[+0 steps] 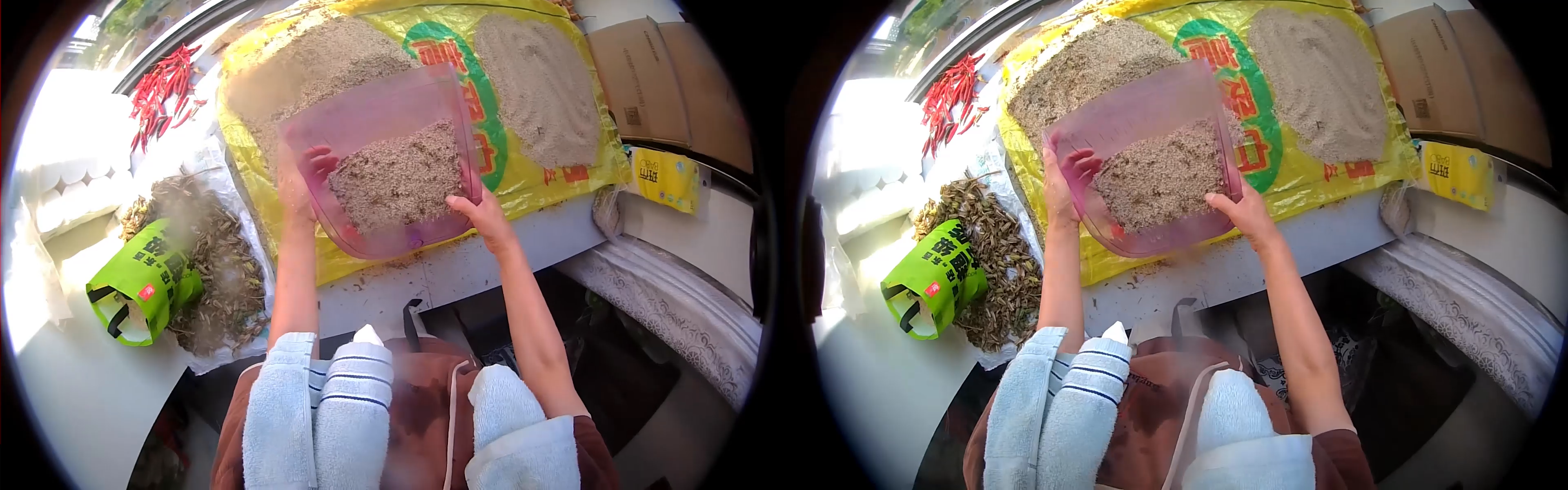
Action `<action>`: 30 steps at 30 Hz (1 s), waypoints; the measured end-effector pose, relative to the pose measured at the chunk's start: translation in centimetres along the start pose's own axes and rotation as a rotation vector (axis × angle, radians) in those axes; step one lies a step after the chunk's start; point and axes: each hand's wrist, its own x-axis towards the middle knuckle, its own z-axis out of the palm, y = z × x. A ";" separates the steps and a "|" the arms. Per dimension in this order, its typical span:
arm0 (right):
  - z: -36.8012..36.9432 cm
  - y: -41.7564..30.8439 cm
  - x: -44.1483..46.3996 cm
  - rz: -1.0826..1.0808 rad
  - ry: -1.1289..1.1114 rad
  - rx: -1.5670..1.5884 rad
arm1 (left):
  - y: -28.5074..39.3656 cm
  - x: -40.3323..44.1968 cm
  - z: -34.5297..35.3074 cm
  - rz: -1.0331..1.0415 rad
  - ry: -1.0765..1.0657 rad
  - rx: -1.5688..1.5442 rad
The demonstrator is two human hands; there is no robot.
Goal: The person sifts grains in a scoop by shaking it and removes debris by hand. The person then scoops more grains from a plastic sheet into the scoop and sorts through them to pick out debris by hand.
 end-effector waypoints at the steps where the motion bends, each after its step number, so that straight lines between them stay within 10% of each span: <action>1: -0.1 -0.5 0.2 -0.044 -0.033 0.009 | 0.3 0.5 -0.3 0.016 -0.018 -0.027; 15: -2.2 1.3 -2.5 0.089 -0.050 0.591 | -3.2 -9.5 4.2 0.024 -0.173 -0.029; 19: 1.3 1.8 -6.4 -0.211 0.052 0.255 | -1.6 -9.1 -0.1 -0.183 -0.511 -0.485; 26: -3.2 -0.5 -7.5 0.114 -0.095 0.595 | -2.3 -14.5 4.9 0.103 -0.137 -0.006; 30: 0.2 1.7 -9.4 -0.145 0.060 0.353 | -2.5 -16.1 0.4 -0.171 -0.109 -0.181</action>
